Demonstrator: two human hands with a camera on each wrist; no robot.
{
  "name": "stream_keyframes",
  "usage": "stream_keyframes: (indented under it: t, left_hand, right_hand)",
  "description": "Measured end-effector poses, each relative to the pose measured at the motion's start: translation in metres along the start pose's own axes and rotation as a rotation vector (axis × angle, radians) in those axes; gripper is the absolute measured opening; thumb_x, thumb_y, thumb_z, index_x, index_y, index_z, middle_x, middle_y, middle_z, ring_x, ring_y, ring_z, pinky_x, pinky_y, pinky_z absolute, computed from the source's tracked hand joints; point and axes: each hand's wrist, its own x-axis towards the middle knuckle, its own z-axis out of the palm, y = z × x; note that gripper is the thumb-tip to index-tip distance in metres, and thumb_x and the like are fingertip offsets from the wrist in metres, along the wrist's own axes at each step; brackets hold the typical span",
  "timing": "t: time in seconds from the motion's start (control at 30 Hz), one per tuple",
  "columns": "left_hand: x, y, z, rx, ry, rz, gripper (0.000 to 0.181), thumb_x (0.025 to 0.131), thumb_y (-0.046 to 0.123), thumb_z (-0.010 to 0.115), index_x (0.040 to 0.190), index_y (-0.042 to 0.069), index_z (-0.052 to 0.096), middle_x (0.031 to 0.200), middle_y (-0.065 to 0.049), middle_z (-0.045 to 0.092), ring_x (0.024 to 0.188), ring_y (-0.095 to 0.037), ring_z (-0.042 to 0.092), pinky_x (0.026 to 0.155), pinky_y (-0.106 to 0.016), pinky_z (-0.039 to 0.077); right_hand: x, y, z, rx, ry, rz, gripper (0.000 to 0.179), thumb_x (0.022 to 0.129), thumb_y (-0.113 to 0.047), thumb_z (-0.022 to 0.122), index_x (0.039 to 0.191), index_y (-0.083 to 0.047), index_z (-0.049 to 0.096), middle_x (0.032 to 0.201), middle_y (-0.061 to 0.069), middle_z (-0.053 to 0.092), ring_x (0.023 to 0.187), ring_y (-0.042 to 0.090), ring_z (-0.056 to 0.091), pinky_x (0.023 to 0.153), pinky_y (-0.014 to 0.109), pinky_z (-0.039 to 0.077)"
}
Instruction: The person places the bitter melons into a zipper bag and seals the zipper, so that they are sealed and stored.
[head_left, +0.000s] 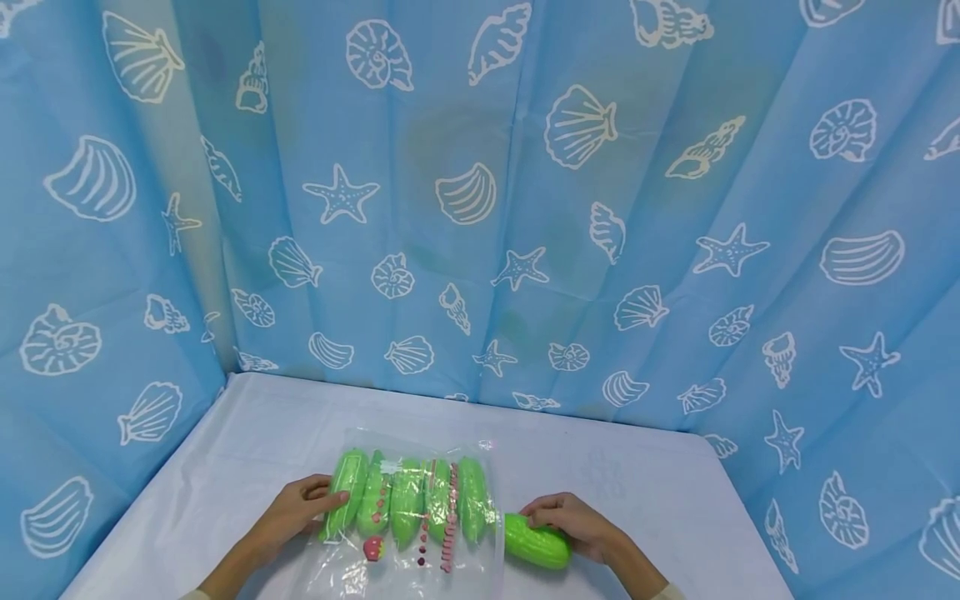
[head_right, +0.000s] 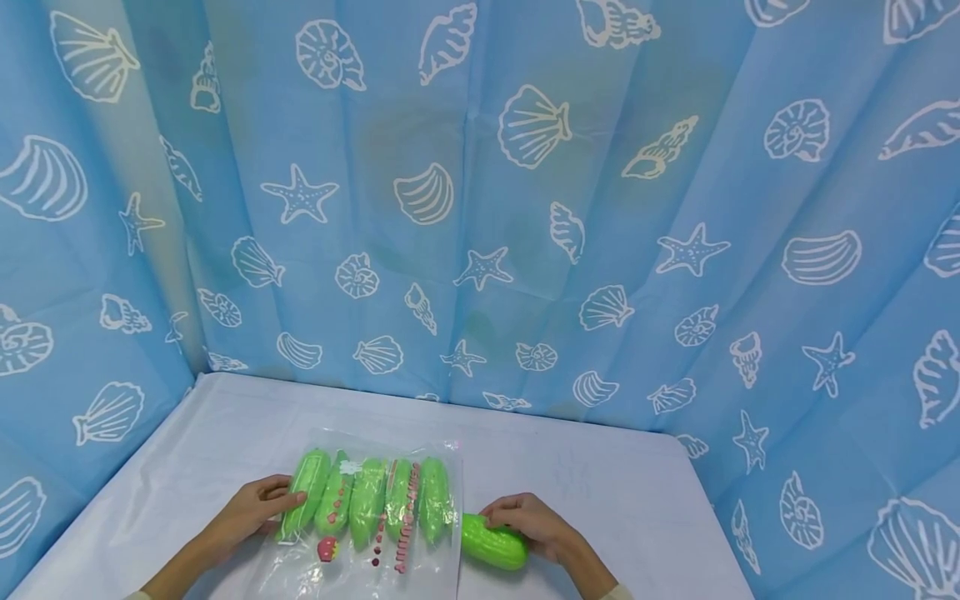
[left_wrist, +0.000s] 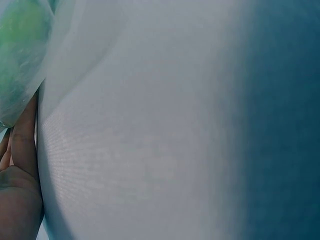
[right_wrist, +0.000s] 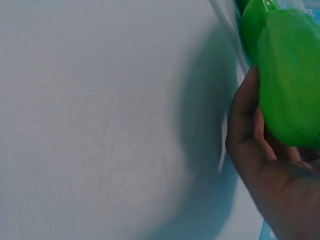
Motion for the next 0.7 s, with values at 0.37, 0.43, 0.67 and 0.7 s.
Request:
stream_keyframes:
  t: [0.37,0.43,0.67,0.7]
  left_hand:
    - [-0.002,0.0,0.0,-0.019,-0.004,0.019,0.099,0.07,0.064,0.077,0.133,-0.007,0.05,0.118,-0.017,0.065,0.099,-0.023,0.064,0.077,-0.041,0.056]
    - [-0.002,0.001,0.0,-0.025,-0.002,0.028,0.096,0.072,0.062,0.077,0.133,-0.007,0.05,0.118,-0.017,0.065,0.098,-0.023,0.064,0.077,-0.041,0.056]
    - [-0.004,0.0,0.0,-0.031,0.003,0.036,0.095,0.072,0.061,0.078,0.133,-0.007,0.05,0.117,-0.016,0.065,0.098,-0.023,0.065,0.077,-0.04,0.056]
    - [-0.004,0.0,0.0,-0.03,0.004,0.035,0.095,0.072,0.061,0.078,0.133,-0.007,0.051,0.117,-0.016,0.065,0.098,-0.023,0.065,0.077,-0.04,0.056]
  right_hand:
    - [-0.002,0.005,0.001,0.126,-0.126,0.007,0.038,0.088,-0.019,0.064,0.122,-0.001,0.066,0.114,0.008,0.066,0.098,0.019,0.062,0.082,0.034,0.055]
    - [-0.003,0.005,-0.001,0.137,-0.123,-0.004,0.039,0.087,-0.016,0.065,0.123,-0.001,0.065,0.116,0.009,0.065,0.098,0.02,0.06,0.082,0.033,0.054]
    - [-0.008,0.006,-0.009,0.184,-0.05,-0.087,0.036,0.086,-0.011,0.071,0.119,0.0,0.064,0.117,0.009,0.063,0.1,0.022,0.057,0.084,0.034,0.052]
    - [-0.009,0.007,-0.01,0.181,-0.035,-0.105,0.036,0.086,-0.012,0.072,0.119,0.001,0.064,0.116,0.01,0.064,0.1,0.022,0.058,0.084,0.034,0.052]
